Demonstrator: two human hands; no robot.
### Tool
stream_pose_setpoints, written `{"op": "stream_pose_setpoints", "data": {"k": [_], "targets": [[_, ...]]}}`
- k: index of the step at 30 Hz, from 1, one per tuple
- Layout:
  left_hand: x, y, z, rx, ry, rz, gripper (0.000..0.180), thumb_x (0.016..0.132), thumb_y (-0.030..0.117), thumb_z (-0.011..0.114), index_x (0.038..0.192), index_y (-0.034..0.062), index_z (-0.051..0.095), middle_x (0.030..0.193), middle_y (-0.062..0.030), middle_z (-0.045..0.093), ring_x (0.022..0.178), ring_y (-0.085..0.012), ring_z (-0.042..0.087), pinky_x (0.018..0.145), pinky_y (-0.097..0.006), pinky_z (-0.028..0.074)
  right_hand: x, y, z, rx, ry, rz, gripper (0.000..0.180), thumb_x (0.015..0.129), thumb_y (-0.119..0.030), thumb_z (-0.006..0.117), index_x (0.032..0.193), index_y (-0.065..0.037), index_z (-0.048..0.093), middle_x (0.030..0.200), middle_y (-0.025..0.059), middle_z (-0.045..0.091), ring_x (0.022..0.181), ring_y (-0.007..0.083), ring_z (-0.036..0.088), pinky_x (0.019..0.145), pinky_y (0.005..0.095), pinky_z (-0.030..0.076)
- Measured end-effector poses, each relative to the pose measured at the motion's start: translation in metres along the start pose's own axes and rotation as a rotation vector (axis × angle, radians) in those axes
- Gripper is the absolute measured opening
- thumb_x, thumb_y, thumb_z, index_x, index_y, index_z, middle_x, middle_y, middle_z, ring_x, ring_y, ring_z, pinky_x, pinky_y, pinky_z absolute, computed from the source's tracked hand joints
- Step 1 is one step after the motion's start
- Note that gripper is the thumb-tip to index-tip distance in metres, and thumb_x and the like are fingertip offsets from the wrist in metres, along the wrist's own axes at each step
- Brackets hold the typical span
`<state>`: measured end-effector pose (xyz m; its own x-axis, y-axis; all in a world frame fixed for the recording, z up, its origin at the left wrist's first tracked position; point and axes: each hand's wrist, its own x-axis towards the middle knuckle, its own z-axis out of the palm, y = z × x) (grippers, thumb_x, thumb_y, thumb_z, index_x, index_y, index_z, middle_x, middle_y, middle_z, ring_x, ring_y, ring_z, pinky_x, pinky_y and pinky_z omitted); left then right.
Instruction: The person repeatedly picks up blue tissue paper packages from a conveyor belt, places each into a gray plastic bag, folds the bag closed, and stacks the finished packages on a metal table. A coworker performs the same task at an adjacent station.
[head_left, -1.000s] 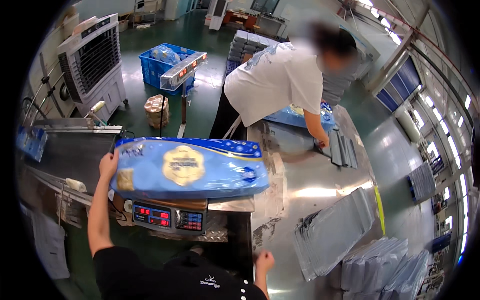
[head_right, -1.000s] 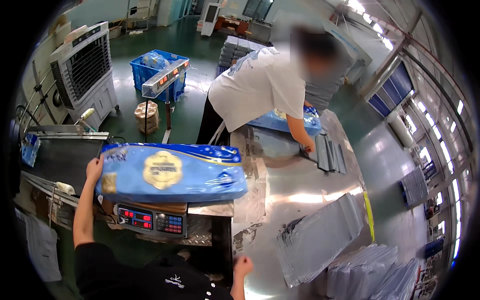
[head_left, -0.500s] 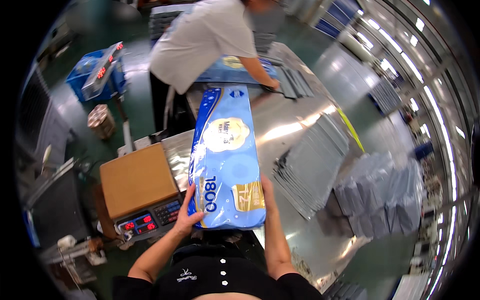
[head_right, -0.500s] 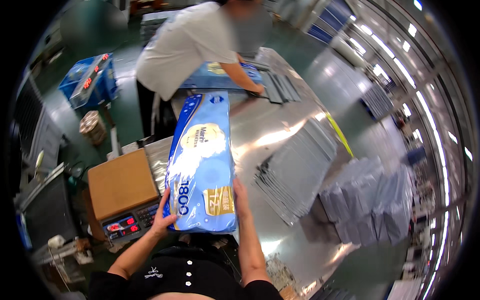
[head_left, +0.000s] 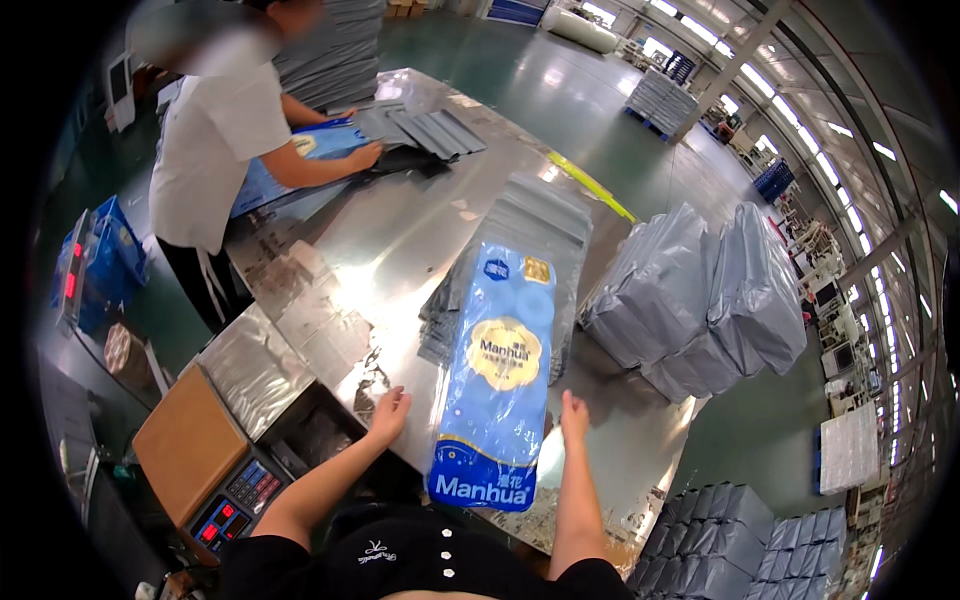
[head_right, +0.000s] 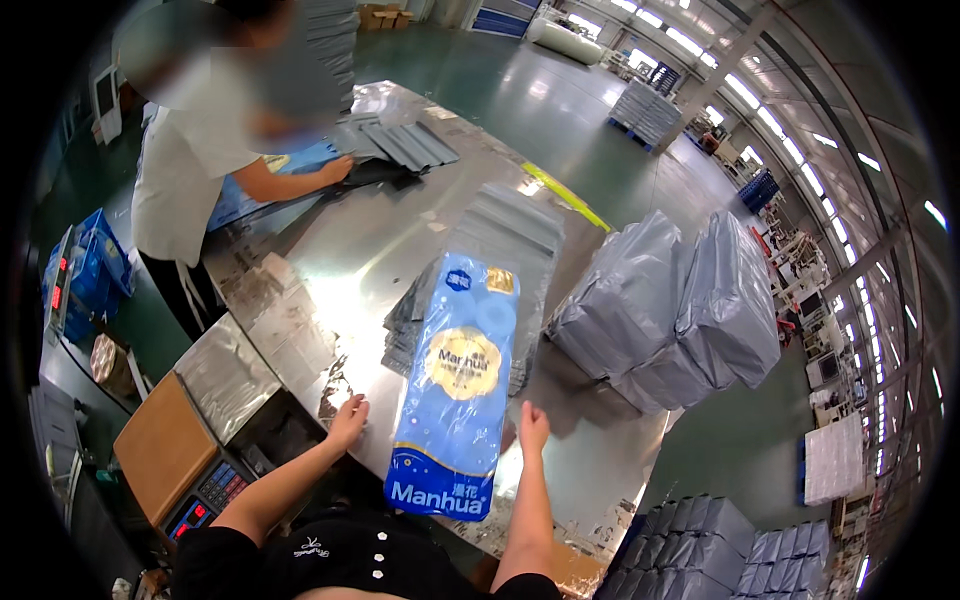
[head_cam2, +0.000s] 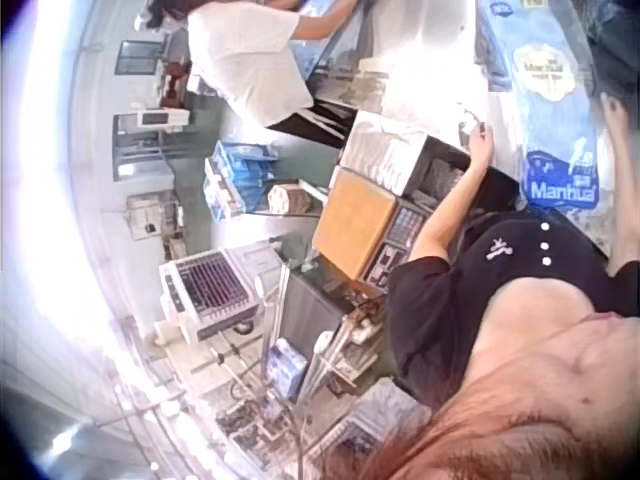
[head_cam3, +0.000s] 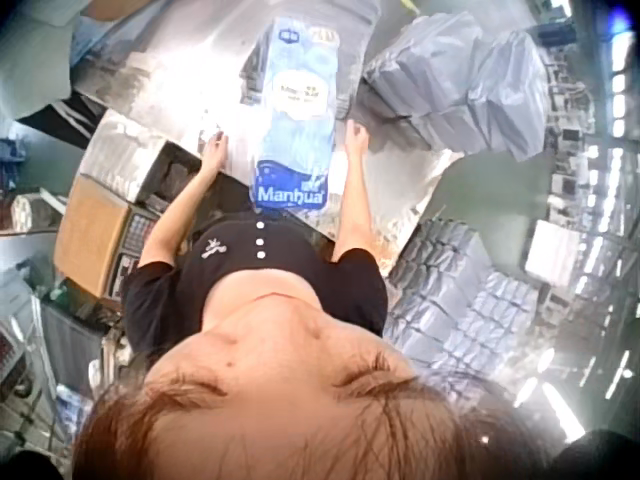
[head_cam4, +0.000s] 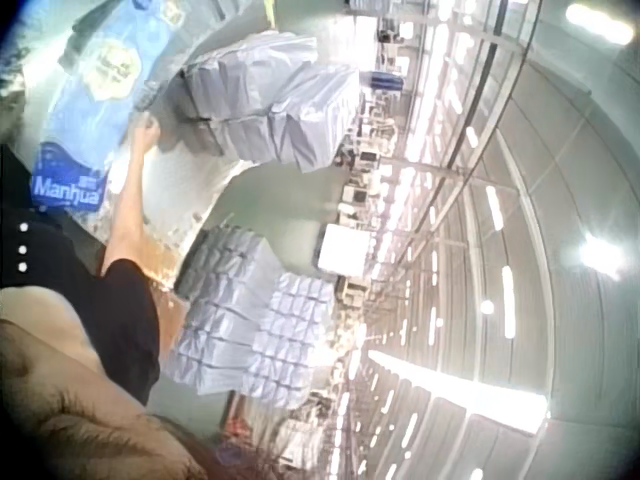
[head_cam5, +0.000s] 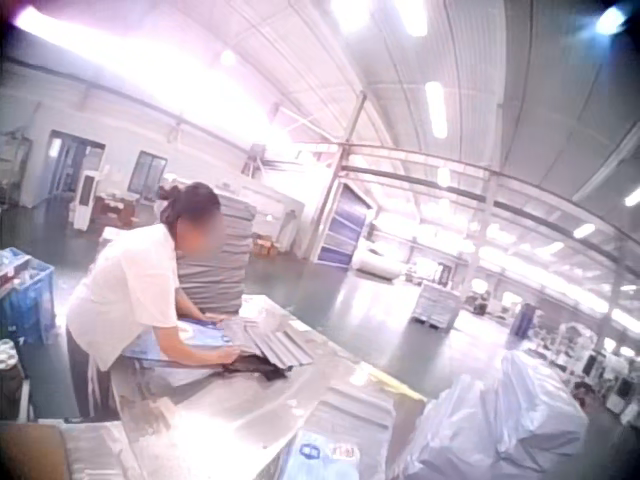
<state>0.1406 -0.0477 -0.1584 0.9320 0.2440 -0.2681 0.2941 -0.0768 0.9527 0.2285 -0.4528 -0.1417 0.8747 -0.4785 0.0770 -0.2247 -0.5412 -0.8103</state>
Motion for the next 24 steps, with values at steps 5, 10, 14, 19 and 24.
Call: {"op": "stream_pose_setpoints", "data": {"k": [5, 10, 14, 19, 24], "targets": [[-0.022, 0.053, 0.074, 0.248, -0.474, 0.035, 0.083, 0.089, 0.058, 0.051, 0.143, -0.0019, 0.033, 0.133, -0.0263, 0.050, 0.123, -0.0327, 0.050, 0.103, -0.036, 0.037, -0.033, -0.045, 0.023, 0.865, -0.514, 0.466, 0.065, 0.093, -0.055, 0.047, 0.129, -0.001, 0.052, 0.120, 0.0112, 0.061, 0.104, 0.0216, 0.060, 0.094, 0.0316, 0.045], [-0.002, 0.075, 0.119, 0.326, -1.153, 0.203, 0.049, 0.089, 0.049, 0.054, 0.111, 0.0066, 0.067, 0.096, -0.0160, 0.069, 0.092, -0.0289, 0.065, 0.085, -0.036, 0.049, 0.005, -0.037, -0.112, 0.702, -0.694, 0.537, 0.059, 0.083, -0.019, 0.063, 0.135, 0.002, 0.044, 0.123, 0.0150, 0.058, 0.108, 0.0238, 0.058, 0.091, 0.0339, 0.048], [0.112, 0.119, 0.147, 0.702, -0.480, 0.612, 0.022, 0.079, 0.016, 0.053, 0.093, 0.0045, 0.066, 0.096, -0.0194, 0.065, 0.089, -0.0355, 0.063, 0.078, -0.046, 0.051, -0.033, -0.048, -0.202, 0.490, -0.691, 0.346, 0.077, 0.073, -0.025, 0.069, 0.138, 0.002, 0.040, 0.125, 0.0161, 0.057, 0.110, 0.0249, 0.057, 0.093, 0.0326, 0.046], [0.257, 0.123, 0.160, 1.160, -0.371, 0.927, 0.019, 0.080, 0.013, 0.057, 0.095, 0.0018, 0.063, 0.105, -0.0160, 0.058, 0.102, -0.0326, 0.058, 0.078, -0.042, 0.054, -0.103, -0.048, -0.248, 0.441, -0.630, 0.469, 0.079, 0.070, -0.027, 0.070, 0.137, 0.004, 0.042, 0.123, 0.0150, 0.058, 0.111, 0.0238, 0.056, 0.097, 0.0321, 0.043], [0.326, 0.095, 0.176, 1.443, -0.461, 1.015, 0.018, 0.082, 0.016, 0.057, 0.096, 0.0065, 0.062, 0.097, -0.0121, 0.061, 0.097, -0.0281, 0.061, 0.070, -0.039, 0.055, -0.103, -0.063, -0.214, 0.512, -0.742, 0.601, 0.078, 0.069, -0.030, 0.069, 0.135, 0.006, 0.045, 0.124, 0.0149, 0.058, 0.111, 0.0229, 0.056, 0.097, 0.0318, 0.042]]}}
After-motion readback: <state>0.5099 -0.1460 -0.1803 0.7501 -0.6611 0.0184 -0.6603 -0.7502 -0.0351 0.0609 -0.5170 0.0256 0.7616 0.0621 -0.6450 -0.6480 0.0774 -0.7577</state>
